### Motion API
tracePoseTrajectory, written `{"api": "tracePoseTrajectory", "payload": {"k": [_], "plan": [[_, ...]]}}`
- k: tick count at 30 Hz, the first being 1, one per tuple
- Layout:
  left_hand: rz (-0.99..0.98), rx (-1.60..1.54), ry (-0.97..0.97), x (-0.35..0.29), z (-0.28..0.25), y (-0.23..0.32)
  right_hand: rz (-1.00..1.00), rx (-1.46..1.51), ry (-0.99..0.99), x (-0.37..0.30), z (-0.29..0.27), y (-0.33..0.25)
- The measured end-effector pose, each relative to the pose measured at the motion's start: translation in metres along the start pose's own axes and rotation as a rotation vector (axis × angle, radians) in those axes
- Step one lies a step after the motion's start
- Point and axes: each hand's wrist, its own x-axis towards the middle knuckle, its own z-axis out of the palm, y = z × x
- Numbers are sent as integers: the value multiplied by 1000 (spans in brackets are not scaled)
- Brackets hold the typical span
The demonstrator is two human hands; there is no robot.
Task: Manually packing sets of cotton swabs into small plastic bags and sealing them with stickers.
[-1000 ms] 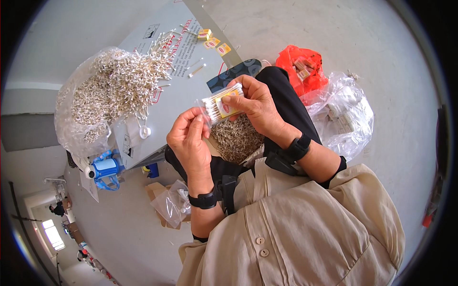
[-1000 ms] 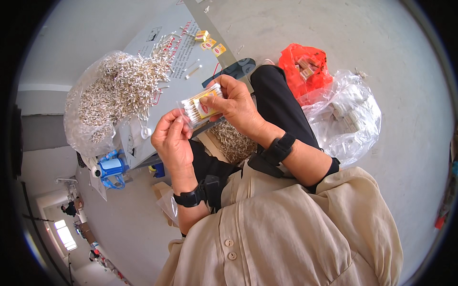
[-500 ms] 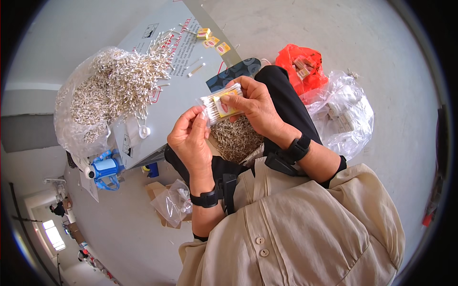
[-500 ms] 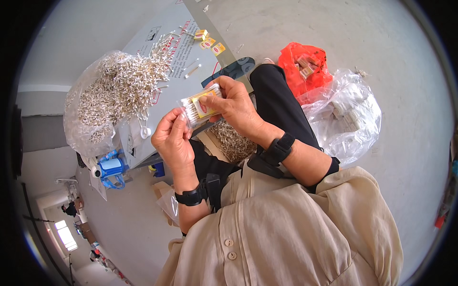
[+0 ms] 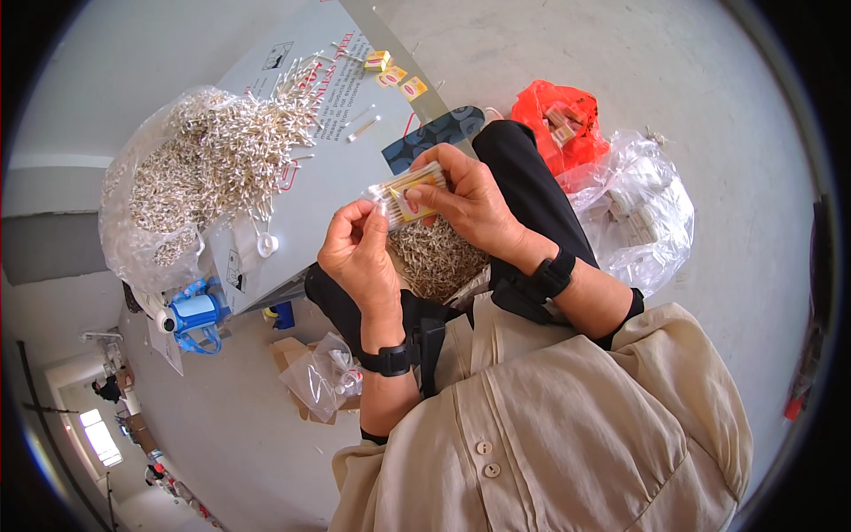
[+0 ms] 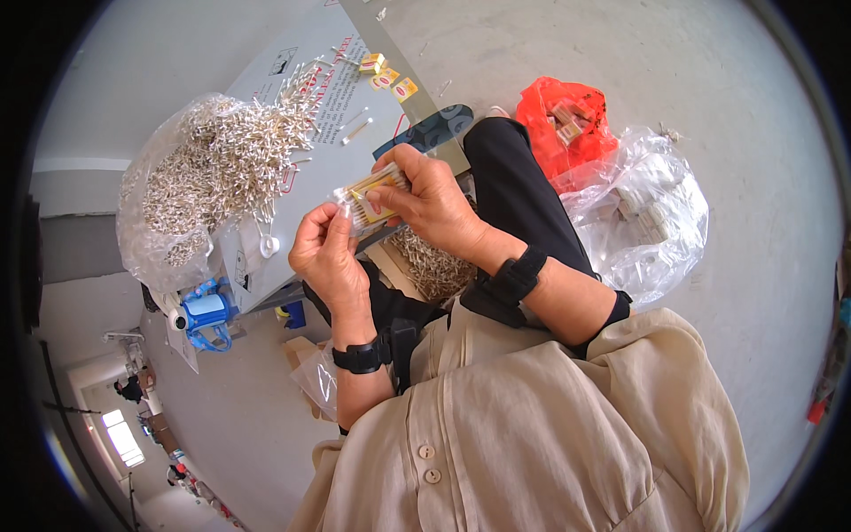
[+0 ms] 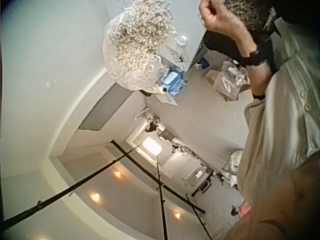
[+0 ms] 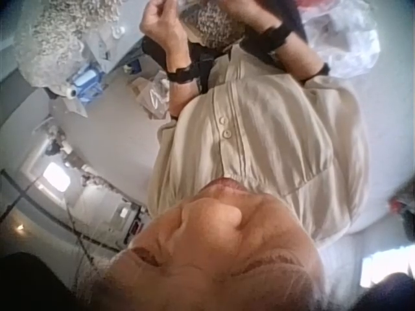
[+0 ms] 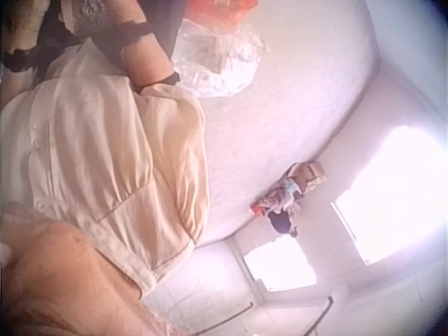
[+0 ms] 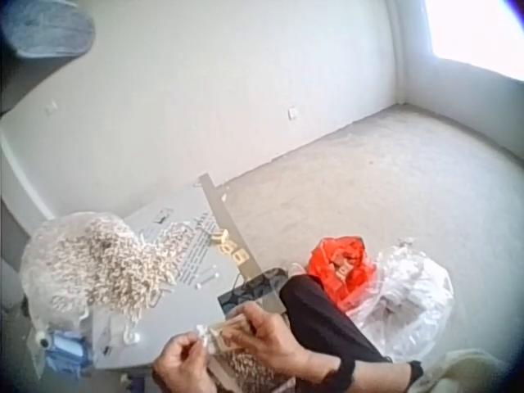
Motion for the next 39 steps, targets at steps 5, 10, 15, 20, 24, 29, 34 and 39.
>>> {"api": "tracePoseTrajectory", "payload": {"k": [5, 10, 15, 20, 24, 29, 34, 39], "plan": [[93, 29, -63, 6, -5, -4, 59, 44, -22, 2, 0, 1], [-76, -127, -103, 7, -3, 4, 97, 158, -40, 4, -5, 6], [-257, -262, -109, 16, -12, 3, 122, 174, -53, 5, -9, 8], [-325, -310, -96, 17, -10, 5, 184, 223, -25, 7, -12, 14], [-254, -304, -86, 22, -19, 2, 187, 268, 19, 9, -18, 20], [-252, -312, -44, 31, -36, -5, 282, 402, 82, 16, -36, 31], [-372, -234, -34, 34, -53, -27, 260, 476, 157, 26, -57, 51], [-583, 130, -204, 42, -59, -68, 292, 487, 150, 32, -59, 62]]}}
